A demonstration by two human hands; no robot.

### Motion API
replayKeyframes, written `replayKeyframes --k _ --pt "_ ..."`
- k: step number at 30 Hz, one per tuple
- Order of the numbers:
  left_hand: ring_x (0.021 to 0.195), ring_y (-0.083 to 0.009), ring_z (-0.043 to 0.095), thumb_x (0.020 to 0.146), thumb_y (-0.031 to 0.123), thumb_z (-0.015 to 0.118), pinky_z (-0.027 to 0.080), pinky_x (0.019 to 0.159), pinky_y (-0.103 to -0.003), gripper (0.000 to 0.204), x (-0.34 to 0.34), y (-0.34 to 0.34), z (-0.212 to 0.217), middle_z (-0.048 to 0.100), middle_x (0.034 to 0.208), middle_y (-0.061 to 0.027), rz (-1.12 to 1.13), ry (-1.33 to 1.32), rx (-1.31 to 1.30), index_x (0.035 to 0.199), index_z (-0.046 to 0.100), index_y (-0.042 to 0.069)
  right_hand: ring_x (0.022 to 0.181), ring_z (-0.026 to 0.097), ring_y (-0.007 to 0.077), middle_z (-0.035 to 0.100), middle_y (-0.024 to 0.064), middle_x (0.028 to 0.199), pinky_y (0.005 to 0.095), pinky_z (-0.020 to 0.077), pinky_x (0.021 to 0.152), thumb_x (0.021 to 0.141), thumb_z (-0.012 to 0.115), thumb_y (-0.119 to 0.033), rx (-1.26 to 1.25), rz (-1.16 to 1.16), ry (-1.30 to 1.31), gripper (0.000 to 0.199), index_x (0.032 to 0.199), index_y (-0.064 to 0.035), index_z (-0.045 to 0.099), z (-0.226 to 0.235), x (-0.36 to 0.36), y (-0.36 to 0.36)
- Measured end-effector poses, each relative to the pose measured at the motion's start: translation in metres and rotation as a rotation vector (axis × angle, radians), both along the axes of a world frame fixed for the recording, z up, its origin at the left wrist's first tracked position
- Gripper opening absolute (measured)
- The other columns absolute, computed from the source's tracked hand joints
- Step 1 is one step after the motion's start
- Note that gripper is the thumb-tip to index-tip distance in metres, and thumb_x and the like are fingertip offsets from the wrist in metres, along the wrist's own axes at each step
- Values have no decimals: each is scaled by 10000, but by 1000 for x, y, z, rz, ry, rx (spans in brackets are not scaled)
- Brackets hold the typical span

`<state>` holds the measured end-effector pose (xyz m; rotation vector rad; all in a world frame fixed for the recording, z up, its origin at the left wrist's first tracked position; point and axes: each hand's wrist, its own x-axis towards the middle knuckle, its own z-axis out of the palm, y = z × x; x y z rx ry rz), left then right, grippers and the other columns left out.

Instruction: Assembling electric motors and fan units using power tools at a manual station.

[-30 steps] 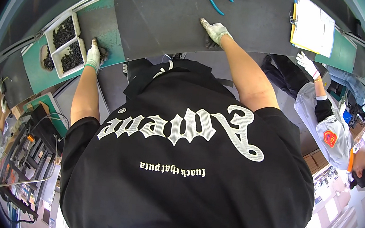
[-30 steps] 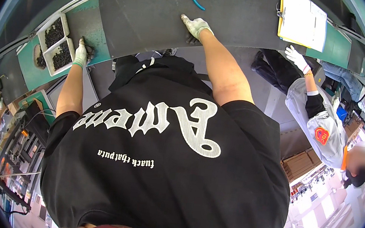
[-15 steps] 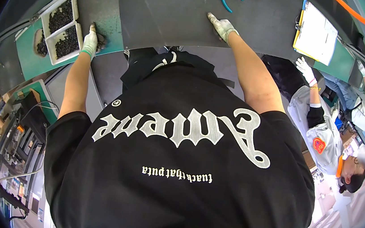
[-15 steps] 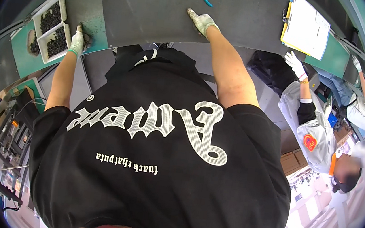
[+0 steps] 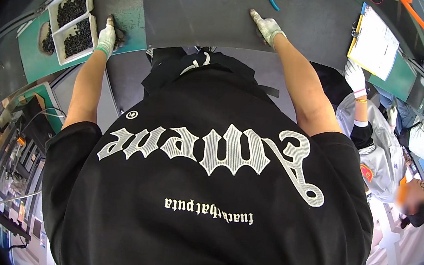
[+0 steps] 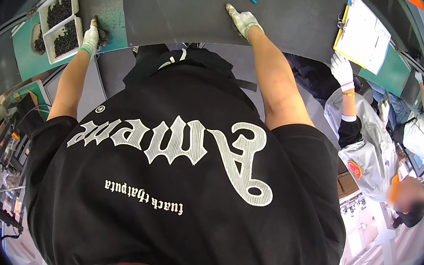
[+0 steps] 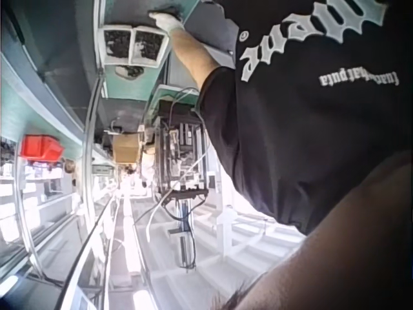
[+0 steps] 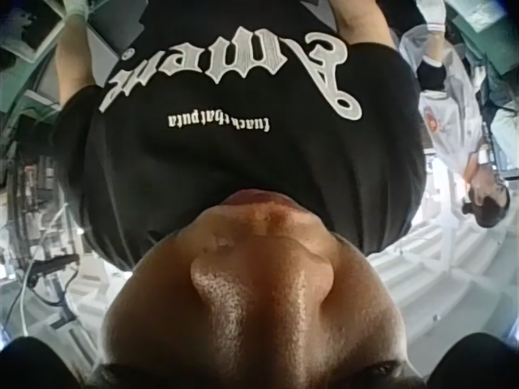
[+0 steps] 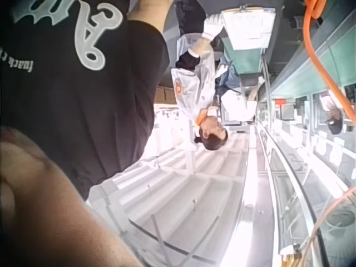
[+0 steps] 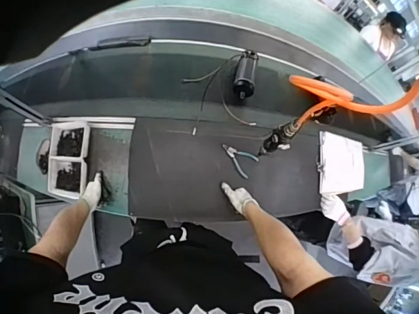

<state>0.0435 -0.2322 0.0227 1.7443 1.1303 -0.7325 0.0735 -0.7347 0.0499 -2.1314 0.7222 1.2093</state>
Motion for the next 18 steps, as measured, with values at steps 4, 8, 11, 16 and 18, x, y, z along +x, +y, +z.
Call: replayKeyframes --k 4,8,11,16,18 --pt "402 -227 536 907 779 331 366 370 -337 826 -5 1 4 625 584 -133 -22 -11 2 632 576 39 541 524 234 546 98 624 375 437 557 856 472 -781 10 -20 -51 794 695 -13 592 12 -10 0" --pt "407 -225 535 915 769 321 365 369 -335 837 -8 -8 11 627 586 -134 -35 -14 11 643 592 25 488 482 201 505 61 579 359 405 487 851 492 -780 3 -77 -115 772 623 -44 544 29 -22 0" --pt "416 -220 540 925 757 311 368 373 -331 844 -7 -10 13 634 593 -134 -69 -65 1 656 608 14 506 497 203 525 69 603 370 409 492 842 490 -792 8 -87 -91 786 650 -32 557 21 -32 -12" --pt "433 -208 548 947 725 289 380 385 -329 850 -12 -22 26 660 624 -135 -84 -55 25 687 638 -5 520 516 192 541 71 634 352 416 489 835 528 -775 -17 -124 -111 767 723 -17 585 34 -39 -9" --pt "434 -207 550 951 717 288 381 387 -329 845 -14 -23 27 666 631 -134 -83 -59 22 682 640 -3 509 515 194 538 65 624 345 418 484 842 537 -760 6 -144 -115 756 714 -16 582 35 -43 -9"
